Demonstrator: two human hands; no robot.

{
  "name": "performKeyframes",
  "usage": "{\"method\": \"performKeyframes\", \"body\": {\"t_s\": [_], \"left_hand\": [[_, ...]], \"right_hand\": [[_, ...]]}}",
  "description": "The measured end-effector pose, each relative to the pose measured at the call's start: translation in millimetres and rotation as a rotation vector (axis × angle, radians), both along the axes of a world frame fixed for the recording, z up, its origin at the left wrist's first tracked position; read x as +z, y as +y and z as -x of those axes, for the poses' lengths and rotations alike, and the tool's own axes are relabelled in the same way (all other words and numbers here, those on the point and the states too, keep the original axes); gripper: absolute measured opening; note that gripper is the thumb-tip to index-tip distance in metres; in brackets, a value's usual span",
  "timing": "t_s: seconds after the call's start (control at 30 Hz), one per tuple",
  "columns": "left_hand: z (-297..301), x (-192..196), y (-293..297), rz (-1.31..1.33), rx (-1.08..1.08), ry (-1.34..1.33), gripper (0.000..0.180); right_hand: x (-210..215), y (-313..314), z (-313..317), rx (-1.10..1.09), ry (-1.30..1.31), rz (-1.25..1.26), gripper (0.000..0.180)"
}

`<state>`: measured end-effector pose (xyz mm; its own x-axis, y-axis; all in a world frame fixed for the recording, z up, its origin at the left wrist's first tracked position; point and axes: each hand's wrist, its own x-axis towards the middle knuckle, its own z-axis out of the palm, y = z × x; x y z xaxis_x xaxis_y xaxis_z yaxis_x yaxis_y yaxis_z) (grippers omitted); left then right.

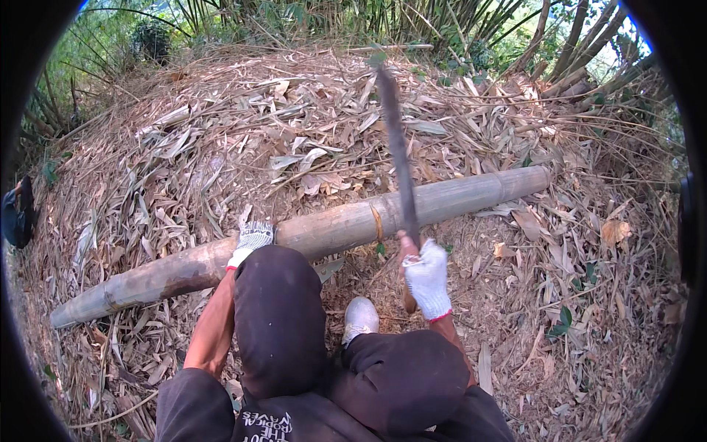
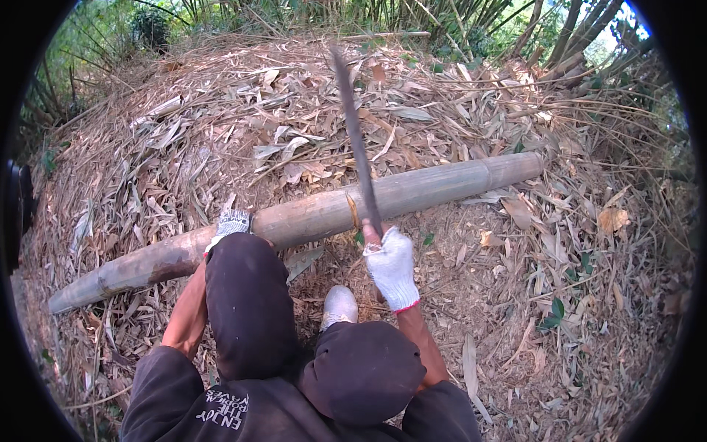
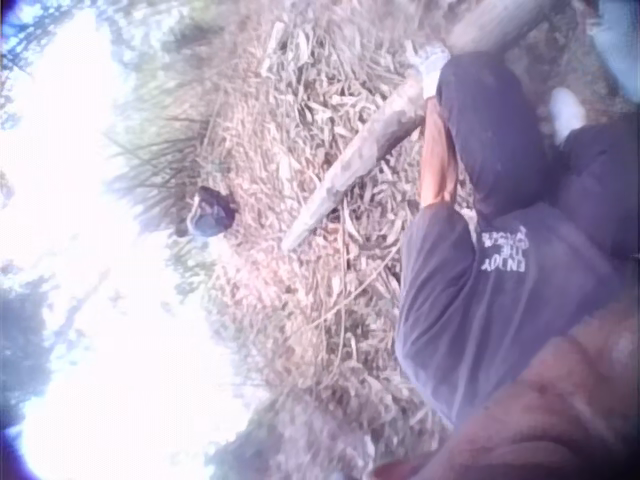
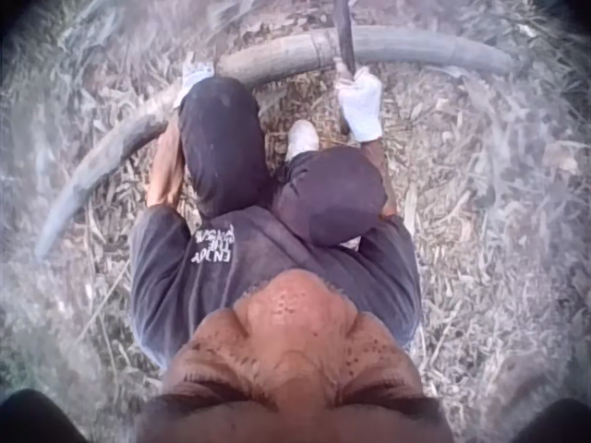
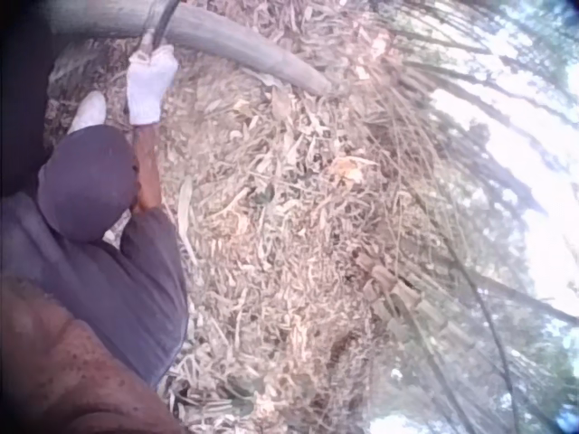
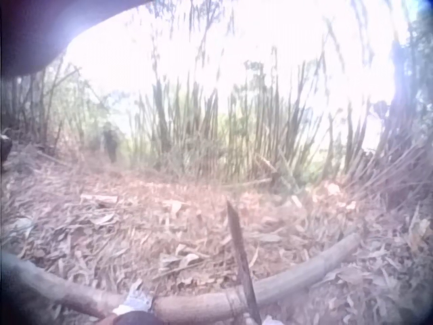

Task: The person sits on the ground in a bamboo forest and uses a machete to chop a long bamboo stalk. They repeatedly strike the stalk to cut it into sections.

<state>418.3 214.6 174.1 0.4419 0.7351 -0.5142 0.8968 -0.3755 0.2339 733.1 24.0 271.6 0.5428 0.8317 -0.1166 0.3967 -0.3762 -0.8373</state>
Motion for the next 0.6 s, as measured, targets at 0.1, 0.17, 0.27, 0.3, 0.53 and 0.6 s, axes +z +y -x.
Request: {"method": "performKeyframes", "body": {"t_s": [0.1, 0.17, 0.27, 0.3, 0.53, 0.6], "left_hand": [[-5, -2, 0, 0.020, 0.003, -0.002, 0.073], [0, 3, 0, 0.017, 0.020, 0.009, 0.073], [7, 13, 0, 0.016, 0.035, 0.027, 0.074], [-14, 3, 0, 0.033, -0.001, -0.007, 0.074], [-7, 7, 6, 0.027, 0.016, 0.027, 0.076], [-13, 6, 7, 0.037, 0.010, 0.021, 0.076]], "right_hand": [[65, 24, 4, -0.057, 0.338, -0.684, 0.029], [79, 43, 13, -0.109, 0.409, -1.103, 0.028], [-4, 19, 10, -0.178, 0.313, -0.667, 0.031], [-51, -15, -7, -0.098, 0.129, -0.217, 0.035], [-57, -15, -6, 0.012, 0.669, 0.335, 0.026], [2, 4, -1, -0.048, 0.469, 0.083, 0.024]]}}
